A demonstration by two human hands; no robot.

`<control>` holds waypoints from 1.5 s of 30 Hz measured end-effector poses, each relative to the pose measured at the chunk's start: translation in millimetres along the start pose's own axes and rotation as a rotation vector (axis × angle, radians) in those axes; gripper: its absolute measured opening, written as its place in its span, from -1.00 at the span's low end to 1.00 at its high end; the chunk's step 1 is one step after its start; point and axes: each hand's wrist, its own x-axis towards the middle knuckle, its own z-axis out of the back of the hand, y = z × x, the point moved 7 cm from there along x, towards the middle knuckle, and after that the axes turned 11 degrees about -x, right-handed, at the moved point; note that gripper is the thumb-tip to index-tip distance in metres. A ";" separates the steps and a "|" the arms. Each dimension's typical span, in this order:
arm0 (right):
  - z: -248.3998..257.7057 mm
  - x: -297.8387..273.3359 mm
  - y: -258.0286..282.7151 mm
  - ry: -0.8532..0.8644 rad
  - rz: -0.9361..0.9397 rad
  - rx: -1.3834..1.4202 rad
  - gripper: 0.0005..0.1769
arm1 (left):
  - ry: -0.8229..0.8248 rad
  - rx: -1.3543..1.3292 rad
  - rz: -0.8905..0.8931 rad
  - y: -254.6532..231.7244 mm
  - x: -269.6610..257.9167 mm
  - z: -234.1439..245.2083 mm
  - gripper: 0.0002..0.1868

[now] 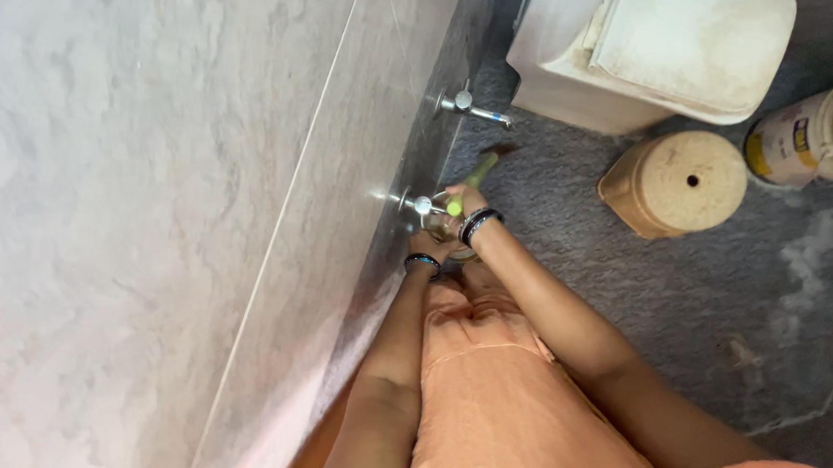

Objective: The person cleans various surfaces in a bathroom by rinsing a small container under a tap and using a long-handled brush to scrub near the toilet and floor drains.

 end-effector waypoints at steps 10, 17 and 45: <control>-28.7 15.2 57.2 0.001 -0.101 0.076 -0.26 | -0.145 0.089 0.248 -41.3 -37.1 0.3 -0.03; -20.2 16.5 53.5 0.205 -0.110 0.092 -0.31 | -0.325 0.047 0.222 -2.1 -20.1 -16.6 -0.05; 158.8 -60.1 56.5 -0.115 -0.065 0.324 -0.65 | -0.534 -0.140 0.238 -17.3 -5.4 -34.6 -0.73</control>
